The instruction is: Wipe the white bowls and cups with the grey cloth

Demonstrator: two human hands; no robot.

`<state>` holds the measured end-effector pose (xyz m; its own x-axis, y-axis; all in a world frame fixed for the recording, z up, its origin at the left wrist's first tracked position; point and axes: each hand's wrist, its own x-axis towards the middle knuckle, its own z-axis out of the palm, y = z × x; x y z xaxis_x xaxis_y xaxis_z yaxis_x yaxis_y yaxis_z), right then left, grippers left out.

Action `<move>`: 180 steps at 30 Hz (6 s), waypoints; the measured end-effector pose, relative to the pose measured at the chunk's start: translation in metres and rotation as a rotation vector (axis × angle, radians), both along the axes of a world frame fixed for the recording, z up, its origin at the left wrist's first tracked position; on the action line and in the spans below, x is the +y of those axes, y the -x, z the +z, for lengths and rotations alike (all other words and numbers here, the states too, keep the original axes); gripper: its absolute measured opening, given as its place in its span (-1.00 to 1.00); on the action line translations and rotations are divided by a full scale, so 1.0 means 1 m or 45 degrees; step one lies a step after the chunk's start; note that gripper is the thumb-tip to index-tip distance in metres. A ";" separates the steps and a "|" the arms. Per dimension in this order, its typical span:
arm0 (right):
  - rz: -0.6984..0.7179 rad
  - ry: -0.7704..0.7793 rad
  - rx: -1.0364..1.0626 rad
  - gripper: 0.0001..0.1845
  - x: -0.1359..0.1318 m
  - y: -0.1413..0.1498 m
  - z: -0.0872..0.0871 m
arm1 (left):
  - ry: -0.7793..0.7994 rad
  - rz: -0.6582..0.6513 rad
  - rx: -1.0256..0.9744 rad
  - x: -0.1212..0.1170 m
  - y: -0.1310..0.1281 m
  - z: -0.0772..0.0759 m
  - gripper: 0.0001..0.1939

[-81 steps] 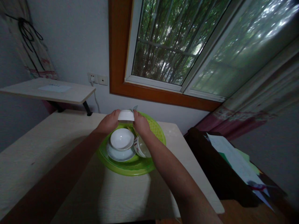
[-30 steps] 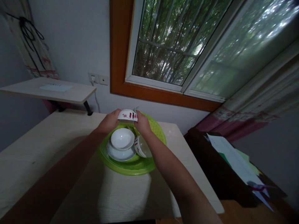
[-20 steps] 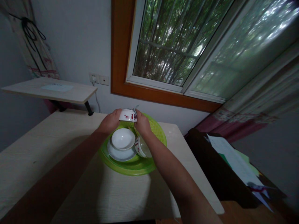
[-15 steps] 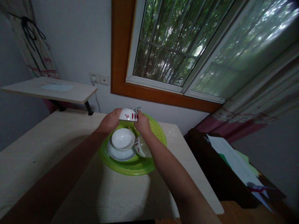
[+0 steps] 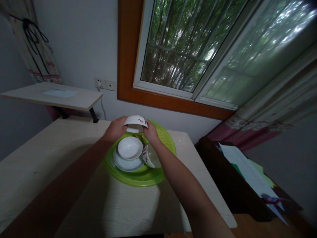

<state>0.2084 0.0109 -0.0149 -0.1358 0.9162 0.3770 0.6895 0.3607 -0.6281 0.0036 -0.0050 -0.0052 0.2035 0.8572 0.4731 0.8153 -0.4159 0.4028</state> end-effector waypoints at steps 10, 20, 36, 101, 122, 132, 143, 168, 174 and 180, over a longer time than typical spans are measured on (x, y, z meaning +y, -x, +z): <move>-0.117 -0.051 -0.658 -0.42 -0.026 0.005 0.027 | 0.108 0.086 0.204 -0.015 -0.005 0.012 -0.64; -0.159 -0.072 -0.670 -0.57 -0.032 0.014 0.029 | 0.069 0.130 0.327 -0.017 -0.009 0.012 -0.62; -0.133 0.095 -0.259 -0.64 -0.004 0.003 -0.001 | 0.130 0.073 0.048 -0.001 -0.003 -0.002 -0.75; -0.130 0.045 -0.449 -0.70 -0.012 0.003 0.012 | 0.153 -0.025 -0.056 0.006 0.002 -0.004 -0.73; -0.167 -0.034 -0.432 -0.67 -0.004 0.002 0.005 | 0.026 0.065 0.003 0.002 -0.003 -0.001 -0.70; -0.172 0.071 -0.342 -0.69 0.006 -0.002 -0.003 | 0.243 -0.064 -0.087 0.011 0.001 -0.012 -0.56; -0.101 -0.059 -0.748 -0.60 -0.023 0.010 0.024 | 0.179 0.080 0.252 -0.010 -0.007 0.006 -0.58; -0.019 -0.120 -0.525 -0.51 -0.017 0.004 0.019 | 0.162 0.079 0.308 -0.008 -0.007 0.004 -0.60; 0.013 -0.210 -0.658 -0.48 -0.029 0.010 0.031 | 0.116 0.138 0.453 -0.014 -0.010 0.010 -0.65; 0.032 -0.210 -0.501 -0.38 -0.022 0.006 0.026 | 0.093 0.172 0.422 -0.015 -0.010 0.010 -0.58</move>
<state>0.2022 -0.0106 0.0114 -0.3204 0.8425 0.4331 0.8548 0.4542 -0.2511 0.0136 -0.0199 0.0046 0.2180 0.9158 0.3373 0.9522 -0.2753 0.1321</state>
